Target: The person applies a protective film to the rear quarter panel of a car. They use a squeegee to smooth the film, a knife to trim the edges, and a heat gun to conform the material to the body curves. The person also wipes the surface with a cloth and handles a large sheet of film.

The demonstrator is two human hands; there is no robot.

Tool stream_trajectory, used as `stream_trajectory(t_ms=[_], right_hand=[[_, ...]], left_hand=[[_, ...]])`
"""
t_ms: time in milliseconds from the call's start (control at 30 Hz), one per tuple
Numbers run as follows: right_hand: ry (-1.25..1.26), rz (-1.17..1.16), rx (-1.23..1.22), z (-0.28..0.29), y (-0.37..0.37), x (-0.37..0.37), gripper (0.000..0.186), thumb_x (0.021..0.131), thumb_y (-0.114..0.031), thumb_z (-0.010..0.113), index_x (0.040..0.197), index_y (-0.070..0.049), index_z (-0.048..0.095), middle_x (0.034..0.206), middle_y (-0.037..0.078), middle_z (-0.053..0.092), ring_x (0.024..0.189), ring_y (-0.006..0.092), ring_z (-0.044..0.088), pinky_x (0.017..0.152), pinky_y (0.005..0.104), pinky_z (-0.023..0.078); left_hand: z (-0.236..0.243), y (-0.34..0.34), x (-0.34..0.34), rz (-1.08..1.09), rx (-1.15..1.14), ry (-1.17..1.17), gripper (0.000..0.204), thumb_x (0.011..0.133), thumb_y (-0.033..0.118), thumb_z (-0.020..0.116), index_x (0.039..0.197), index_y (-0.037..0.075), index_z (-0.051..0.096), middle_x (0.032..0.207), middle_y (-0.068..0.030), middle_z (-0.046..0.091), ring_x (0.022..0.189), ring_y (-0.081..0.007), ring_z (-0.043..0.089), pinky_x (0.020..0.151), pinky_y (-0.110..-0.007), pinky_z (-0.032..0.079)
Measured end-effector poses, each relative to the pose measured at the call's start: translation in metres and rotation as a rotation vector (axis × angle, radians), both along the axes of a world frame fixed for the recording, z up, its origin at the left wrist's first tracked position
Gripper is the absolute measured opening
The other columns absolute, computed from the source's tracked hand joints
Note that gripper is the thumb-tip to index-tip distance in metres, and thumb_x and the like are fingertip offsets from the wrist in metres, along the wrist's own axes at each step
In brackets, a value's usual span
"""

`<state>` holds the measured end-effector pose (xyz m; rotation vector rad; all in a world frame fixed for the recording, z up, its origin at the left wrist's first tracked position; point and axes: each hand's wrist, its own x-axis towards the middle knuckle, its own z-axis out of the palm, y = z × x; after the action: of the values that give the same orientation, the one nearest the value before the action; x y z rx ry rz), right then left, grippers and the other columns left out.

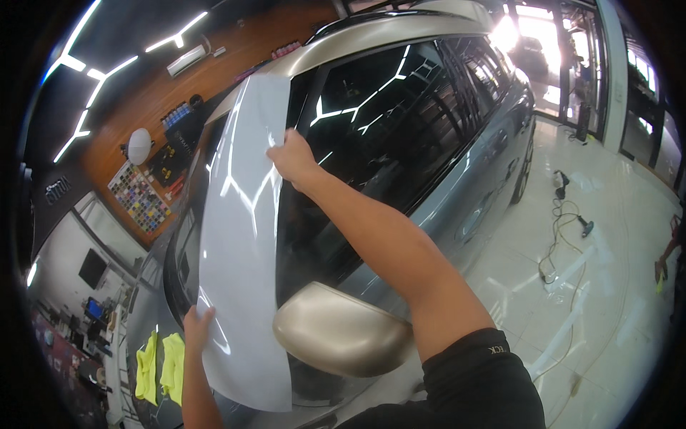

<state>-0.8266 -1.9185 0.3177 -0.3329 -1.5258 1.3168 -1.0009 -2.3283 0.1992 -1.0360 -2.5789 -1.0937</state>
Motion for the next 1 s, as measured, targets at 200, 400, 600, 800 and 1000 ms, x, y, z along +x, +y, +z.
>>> stream_trajectory(t_ms=[200, 400, 600, 800, 1000], right_hand=[[0.093, -0.320, 0.014, -0.026, 0.071, 0.011, 0.030, 0.081, -0.009, 0.062, 0.107, 0.003, 0.054, 0.093, 0.013, 0.060, 0.078, 0.0172, 0.060, 0.065, 0.0336, 0.050], [0.101, -0.309, -0.074, -0.041, 0.094, 0.008, 0.028, 0.078, -0.005, 0.065, 0.102, 0.004, 0.053, 0.092, 0.014, 0.061, 0.079, 0.0197, 0.061, 0.066, 0.0337, 0.051], [0.162, -0.243, -0.166, -0.029, 0.112, 0.029, 0.028, 0.079, -0.002, 0.064, 0.104, 0.001, 0.052, 0.091, 0.011, 0.057, 0.077, 0.0186, 0.059, 0.065, 0.0360, 0.052], [0.193, -0.231, -0.027, 0.027, 0.150, 0.030, 0.012, 0.080, -0.003, 0.060, 0.088, 0.004, 0.063, 0.078, 0.008, 0.062, 0.064, 0.0157, 0.057, 0.059, 0.0326, 0.047], [-0.113, -0.394, -0.082, 0.048, 0.205, 0.058, 0.021, 0.083, -0.011, 0.060, 0.086, 0.008, 0.066, 0.079, 0.013, 0.065, 0.063, 0.0243, 0.063, 0.057, 0.0365, 0.050]], left_hand=[[0.021, 0.039, 0.014, 0.047, -0.007, 0.098, 0.052, 0.087, 0.042, 0.072, 0.103, -0.006, 0.062, 0.087, -0.0190, 0.068, 0.081, -0.0272, 0.064, 0.075, -0.038, 0.049], [0.009, 0.053, 0.012, 0.065, -0.002, 0.018, 0.054, 0.090, 0.045, 0.068, 0.111, -0.004, 0.061, 0.092, -0.0163, 0.068, 0.084, -0.0229, 0.063, 0.080, -0.033, 0.049], [-0.002, -0.034, -0.002, -0.169, 0.020, -0.587, 0.038, 0.088, 0.030, 0.073, 0.108, -0.001, 0.063, 0.095, -0.0023, 0.065, 0.088, -0.0113, 0.058, 0.082, -0.027, 0.045], [-0.022, -0.039, 0.002, -0.146, -0.084, -0.344, 0.036, 0.082, 0.030, 0.076, 0.093, -0.001, 0.060, 0.079, -0.0076, 0.060, 0.074, -0.0144, 0.055, 0.067, -0.032, 0.046], [-0.031, 0.001, 0.029, -0.219, 0.030, -0.355, 0.042, 0.087, 0.035, 0.071, 0.100, -0.003, 0.058, 0.080, -0.0183, 0.065, 0.074, -0.0259, 0.064, 0.069, -0.037, 0.049]])
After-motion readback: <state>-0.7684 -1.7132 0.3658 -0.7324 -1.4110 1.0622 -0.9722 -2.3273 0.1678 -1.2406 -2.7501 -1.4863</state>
